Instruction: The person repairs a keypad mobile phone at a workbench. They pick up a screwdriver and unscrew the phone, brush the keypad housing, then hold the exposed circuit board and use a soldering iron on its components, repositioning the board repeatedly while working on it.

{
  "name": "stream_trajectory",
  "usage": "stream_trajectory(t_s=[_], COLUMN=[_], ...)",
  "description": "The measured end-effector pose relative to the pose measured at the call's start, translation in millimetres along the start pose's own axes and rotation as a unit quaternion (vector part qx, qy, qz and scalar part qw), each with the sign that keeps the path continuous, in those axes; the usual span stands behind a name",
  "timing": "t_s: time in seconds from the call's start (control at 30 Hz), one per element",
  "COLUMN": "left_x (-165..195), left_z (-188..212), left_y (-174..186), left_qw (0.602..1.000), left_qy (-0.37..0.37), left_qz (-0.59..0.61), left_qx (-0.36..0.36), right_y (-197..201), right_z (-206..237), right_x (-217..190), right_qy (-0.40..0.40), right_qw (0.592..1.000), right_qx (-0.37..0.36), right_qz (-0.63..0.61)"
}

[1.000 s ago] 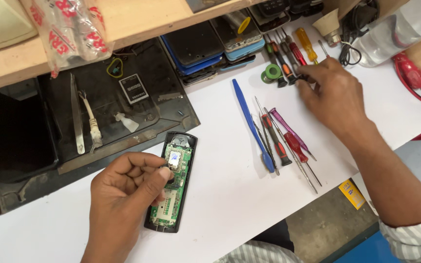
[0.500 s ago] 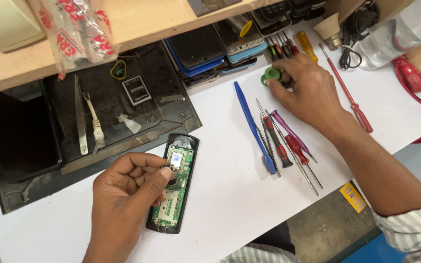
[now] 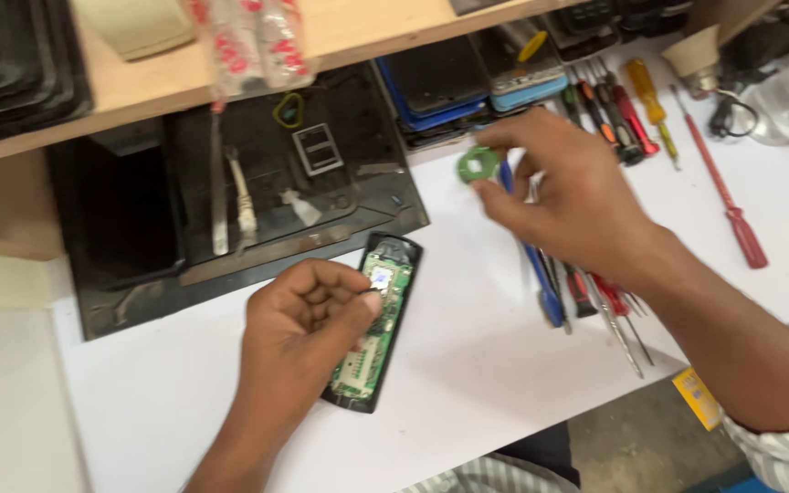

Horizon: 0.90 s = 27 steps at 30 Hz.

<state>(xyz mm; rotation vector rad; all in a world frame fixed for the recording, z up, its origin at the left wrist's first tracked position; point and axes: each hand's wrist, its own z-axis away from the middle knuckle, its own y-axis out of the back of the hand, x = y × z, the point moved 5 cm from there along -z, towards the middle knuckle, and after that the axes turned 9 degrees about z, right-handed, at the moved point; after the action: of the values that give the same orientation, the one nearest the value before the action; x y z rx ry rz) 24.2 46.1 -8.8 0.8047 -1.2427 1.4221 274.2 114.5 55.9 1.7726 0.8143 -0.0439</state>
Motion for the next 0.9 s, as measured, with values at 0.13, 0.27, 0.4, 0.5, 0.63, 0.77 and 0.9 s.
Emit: stream_trajectory(t_s=[0.13, 0.27, 0.4, 0.5, 0.63, 0.77, 0.9], left_x=[-4, -6, -7, -8, -2, 4, 7], left_z=[-3, -7, -8, -7, -7, -4, -2], left_y=[-3, -6, -12, -14, -14, -7, -2], left_qw=[1.000, 0.998, 0.997, 0.996, 0.997, 0.999, 0.998], left_qy=[-0.014, -0.017, -0.011, 0.012, -0.012, -0.029, -0.020], left_qz=[-0.007, -0.027, -0.033, -0.044, -0.032, -0.022, -0.062], left_qx=[-0.017, -0.052, -0.075, -0.073, -0.068, -0.021, 0.014], right_y=[-40, -89, -141, -151, -124, -38, 33], right_z=[-41, -94, -135, -145, -119, -55, 0], right_x=[-35, -54, -53, -60, -57, -44, -8], right_qy=[0.062, 0.099, 0.051, 0.091, 0.089, 0.079, -0.077], right_qw=[0.997, 0.992, 0.989, 0.990, 0.990, 0.994, 0.987], right_qx=[-0.042, -0.024, -0.098, -0.060, -0.066, -0.056, -0.093], right_qz=[0.028, 0.077, 0.098, 0.087, 0.089, 0.053, 0.106])
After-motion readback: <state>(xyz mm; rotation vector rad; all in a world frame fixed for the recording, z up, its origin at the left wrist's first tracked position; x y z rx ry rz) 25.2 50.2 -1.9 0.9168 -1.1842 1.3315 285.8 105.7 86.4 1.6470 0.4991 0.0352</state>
